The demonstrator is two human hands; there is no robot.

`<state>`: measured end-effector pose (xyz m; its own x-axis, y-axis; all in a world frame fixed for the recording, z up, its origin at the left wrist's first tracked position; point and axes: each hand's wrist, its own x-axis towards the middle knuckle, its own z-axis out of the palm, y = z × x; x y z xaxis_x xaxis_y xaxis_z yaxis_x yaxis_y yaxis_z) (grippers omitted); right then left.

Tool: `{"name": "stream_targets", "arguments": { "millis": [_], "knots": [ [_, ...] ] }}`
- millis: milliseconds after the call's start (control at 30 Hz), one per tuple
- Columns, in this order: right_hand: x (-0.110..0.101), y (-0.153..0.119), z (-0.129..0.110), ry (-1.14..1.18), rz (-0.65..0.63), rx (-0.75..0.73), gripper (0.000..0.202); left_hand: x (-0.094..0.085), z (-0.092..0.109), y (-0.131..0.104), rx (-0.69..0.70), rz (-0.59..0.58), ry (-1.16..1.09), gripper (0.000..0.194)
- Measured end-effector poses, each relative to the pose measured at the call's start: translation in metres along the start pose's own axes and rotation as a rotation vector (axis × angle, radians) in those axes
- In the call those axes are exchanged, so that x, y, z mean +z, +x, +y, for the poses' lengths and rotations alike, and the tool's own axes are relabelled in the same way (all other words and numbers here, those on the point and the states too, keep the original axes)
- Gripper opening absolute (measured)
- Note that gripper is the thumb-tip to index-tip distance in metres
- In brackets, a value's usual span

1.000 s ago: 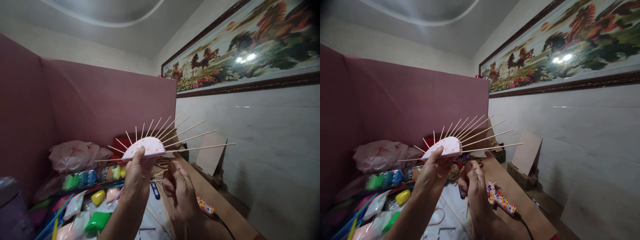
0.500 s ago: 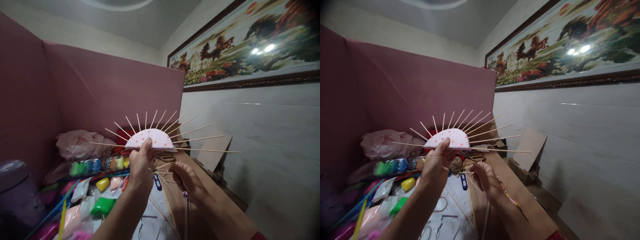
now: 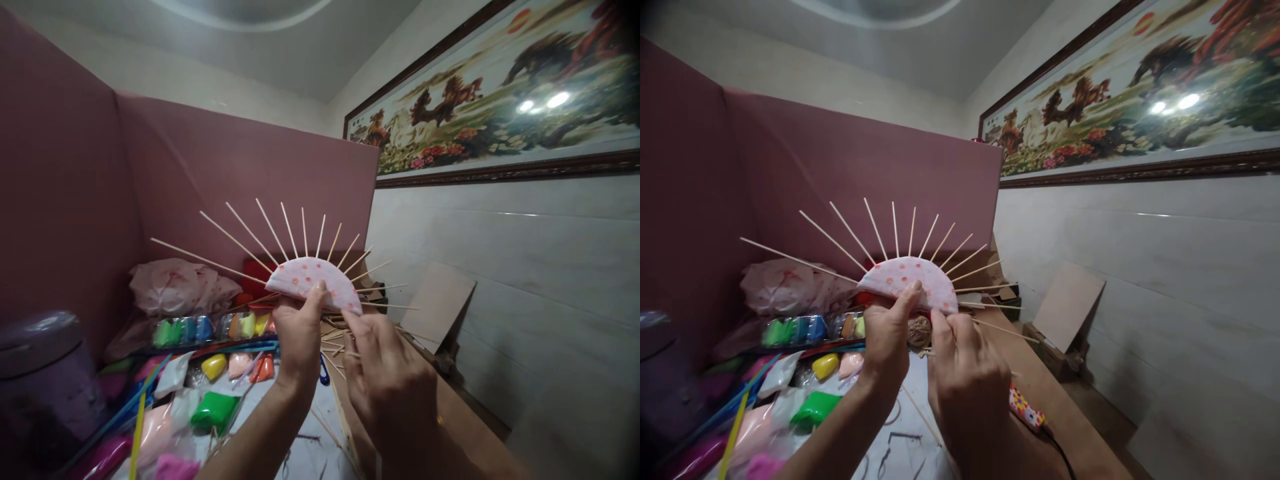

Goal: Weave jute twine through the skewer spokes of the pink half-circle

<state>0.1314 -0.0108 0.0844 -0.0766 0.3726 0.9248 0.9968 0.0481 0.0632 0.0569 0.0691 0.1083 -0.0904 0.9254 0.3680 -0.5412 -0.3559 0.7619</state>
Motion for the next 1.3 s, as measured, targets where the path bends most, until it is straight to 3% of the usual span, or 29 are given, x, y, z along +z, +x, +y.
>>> {"name": "stream_targets", "arguments": {
  "millis": [200,400,600,833,967,1033,1133,1200,1300],
  "knots": [
    [0.027,0.015,0.01,-0.305,0.03,-0.121,0.032,0.004,0.011,-0.011,0.092,-0.011,0.169,0.016],
    [0.023,0.031,0.021,-0.293,0.059,-0.123,0.024,0.005,0.016,-0.011,0.073,-0.149,0.064,0.017],
    [0.013,0.039,0.027,-0.277,0.081,-0.16,0.027,0.001,0.025,-0.008,0.197,-0.07,0.009,0.017],
    [0.01,0.048,0.046,-0.227,0.27,-0.082,0.025,0.01,0.041,-0.015,0.048,0.072,-0.187,0.021],
    [0.007,0.058,0.053,-0.039,0.467,0.068,0.014,0.01,0.039,-0.015,0.041,0.064,-0.162,0.019],
    [0.006,0.063,0.05,0.115,0.579,0.207,0.008,0.006,0.035,-0.014,0.07,0.001,-0.091,0.015],
    [0.004,0.07,0.041,0.463,0.69,0.449,0.017,0.001,0.028,-0.014,0.091,-0.152,0.08,0.013],
    [0.004,0.073,0.032,0.76,0.698,0.628,0.02,0.001,0.025,-0.014,0.032,-0.256,0.151,0.02],
    [0.004,0.072,0.018,1.2,0.535,0.862,0.02,0.004,0.021,-0.013,-0.138,-0.362,0.08,0.027]
  ]
}}
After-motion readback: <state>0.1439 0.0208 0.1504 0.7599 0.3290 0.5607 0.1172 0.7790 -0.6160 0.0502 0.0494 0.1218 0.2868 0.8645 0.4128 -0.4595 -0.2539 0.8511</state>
